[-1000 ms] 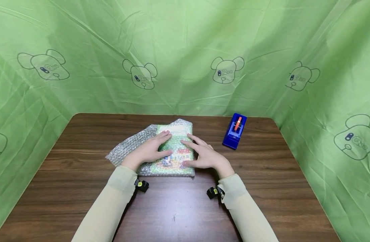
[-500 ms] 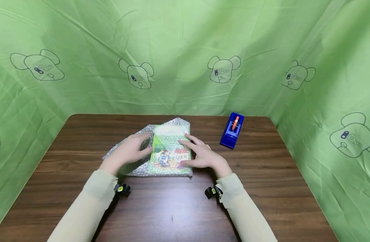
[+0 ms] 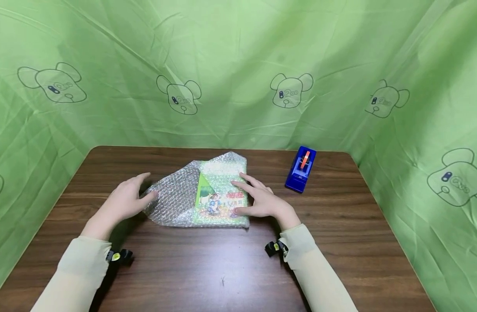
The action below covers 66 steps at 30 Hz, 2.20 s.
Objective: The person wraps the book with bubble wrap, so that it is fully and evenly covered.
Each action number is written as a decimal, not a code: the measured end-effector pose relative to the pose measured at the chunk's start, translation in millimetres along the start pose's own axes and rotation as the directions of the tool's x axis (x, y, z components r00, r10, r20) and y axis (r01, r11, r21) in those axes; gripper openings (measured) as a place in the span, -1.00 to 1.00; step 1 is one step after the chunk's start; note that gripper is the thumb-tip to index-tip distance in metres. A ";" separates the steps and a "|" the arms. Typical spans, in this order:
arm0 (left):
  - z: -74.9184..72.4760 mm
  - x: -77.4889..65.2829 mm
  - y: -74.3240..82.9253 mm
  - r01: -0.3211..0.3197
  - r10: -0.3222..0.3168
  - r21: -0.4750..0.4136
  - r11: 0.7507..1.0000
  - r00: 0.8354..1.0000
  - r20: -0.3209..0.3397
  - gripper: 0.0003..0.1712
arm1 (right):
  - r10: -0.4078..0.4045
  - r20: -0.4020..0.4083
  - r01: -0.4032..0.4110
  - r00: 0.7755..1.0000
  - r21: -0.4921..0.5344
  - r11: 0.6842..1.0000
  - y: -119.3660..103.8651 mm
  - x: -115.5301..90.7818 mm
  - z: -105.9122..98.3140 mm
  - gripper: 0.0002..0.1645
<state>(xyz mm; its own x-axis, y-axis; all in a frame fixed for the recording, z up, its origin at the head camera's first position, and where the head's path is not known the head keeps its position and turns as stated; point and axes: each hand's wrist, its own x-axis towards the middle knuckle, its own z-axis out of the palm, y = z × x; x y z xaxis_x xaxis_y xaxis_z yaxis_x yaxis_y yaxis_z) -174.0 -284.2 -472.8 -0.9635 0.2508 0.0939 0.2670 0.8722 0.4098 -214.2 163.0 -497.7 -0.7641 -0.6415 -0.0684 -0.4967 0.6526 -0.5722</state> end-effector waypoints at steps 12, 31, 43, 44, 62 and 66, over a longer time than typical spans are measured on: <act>8.4 -13.8 -15.2 0.013 -0.015 -0.039 0.999 0.999 -0.036 -0.18 | -0.004 0.004 0.004 1.000 0.025 1.000 0.0 0.3 -0.2 0.14; 12.2 -16.7 -11.2 0.129 -0.139 -0.142 0.981 0.988 -0.062 -0.31 | 0.006 0.020 -0.006 1.000 0.016 1.000 -0.4 -0.1 -0.9 0.16; 25.6 -18.7 2.8 0.040 -0.124 -0.532 0.846 0.985 -0.123 -0.47 | 0.016 0.024 -0.017 1.000 0.021 1.000 -2.0 0.1 -2.0 0.15; 26.2 -19.2 3.5 0.032 -0.121 -0.534 0.845 0.984 -0.133 -0.49 | 0.016 0.025 -0.016 1.000 0.021 1.000 -2.0 -0.1 -2.2 0.16; 26.2 -17.1 35.8 -0.060 -0.159 -0.477 0.877 0.901 -0.404 -0.83 | 0.013 0.018 -0.013 1.000 0.015 1.000 -1.2 0.2 -1.3 0.16; 22.6 -13.8 49.0 -0.048 -0.199 -0.497 0.866 0.880 -0.431 -0.82 | 0.016 0.019 -0.016 1.000 0.012 1.000 -0.5 0.4 -0.6 0.16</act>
<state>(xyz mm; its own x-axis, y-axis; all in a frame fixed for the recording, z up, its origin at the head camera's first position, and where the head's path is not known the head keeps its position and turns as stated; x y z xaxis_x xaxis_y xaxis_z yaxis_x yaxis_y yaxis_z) -147.2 -235.4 -474.5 -0.9101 -0.1335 0.3924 0.2671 0.5349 0.8016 -214.5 162.7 -496.9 -0.7639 -0.6386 -0.0933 -0.4793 0.6582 -0.5806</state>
